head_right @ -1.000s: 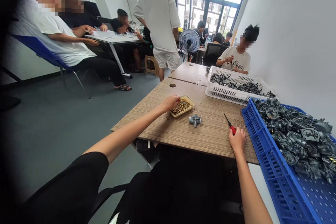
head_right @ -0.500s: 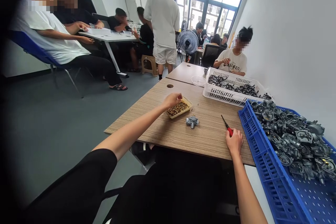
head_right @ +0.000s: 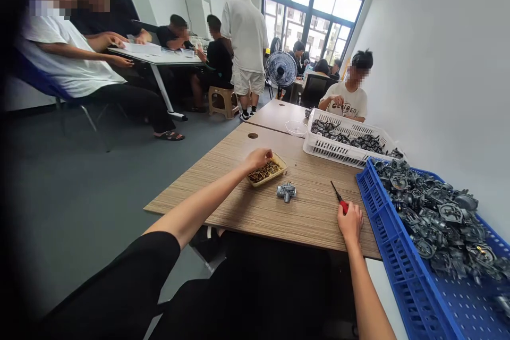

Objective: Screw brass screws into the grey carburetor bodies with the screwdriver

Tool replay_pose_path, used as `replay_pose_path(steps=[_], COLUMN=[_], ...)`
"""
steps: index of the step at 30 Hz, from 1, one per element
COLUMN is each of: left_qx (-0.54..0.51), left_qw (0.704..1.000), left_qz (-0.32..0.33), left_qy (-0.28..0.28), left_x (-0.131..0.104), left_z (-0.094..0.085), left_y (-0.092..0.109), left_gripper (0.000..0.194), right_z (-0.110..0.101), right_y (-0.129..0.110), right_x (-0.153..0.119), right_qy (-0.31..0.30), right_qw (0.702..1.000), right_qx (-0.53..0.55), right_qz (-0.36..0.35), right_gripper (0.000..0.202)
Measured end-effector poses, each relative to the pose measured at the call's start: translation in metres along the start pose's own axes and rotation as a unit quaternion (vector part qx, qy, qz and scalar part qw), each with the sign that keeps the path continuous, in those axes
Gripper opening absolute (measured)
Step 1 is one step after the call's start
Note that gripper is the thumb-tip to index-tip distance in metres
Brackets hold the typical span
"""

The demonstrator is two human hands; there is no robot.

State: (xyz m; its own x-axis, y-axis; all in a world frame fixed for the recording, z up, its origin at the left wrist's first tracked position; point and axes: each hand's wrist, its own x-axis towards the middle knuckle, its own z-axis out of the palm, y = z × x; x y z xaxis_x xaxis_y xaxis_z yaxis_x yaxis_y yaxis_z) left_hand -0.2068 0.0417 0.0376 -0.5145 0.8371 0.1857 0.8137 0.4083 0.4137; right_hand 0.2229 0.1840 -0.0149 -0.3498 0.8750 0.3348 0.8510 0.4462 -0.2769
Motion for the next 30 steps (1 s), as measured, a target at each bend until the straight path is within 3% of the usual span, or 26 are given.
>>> replay_pose_path(steps=[30], left_qx=[0.039], left_qw=[0.997], left_qz=[0.046], left_qy=[-0.047], left_x=[-0.001], left_z=[-0.001], left_y=[0.012], left_gripper=[0.016], right_z=[0.000], right_y=[0.000], right_x=[-0.001], right_qy=[0.009], right_qw=[1.000], right_qx=[0.005], right_qz=[-0.005], right_gripper=[0.034])
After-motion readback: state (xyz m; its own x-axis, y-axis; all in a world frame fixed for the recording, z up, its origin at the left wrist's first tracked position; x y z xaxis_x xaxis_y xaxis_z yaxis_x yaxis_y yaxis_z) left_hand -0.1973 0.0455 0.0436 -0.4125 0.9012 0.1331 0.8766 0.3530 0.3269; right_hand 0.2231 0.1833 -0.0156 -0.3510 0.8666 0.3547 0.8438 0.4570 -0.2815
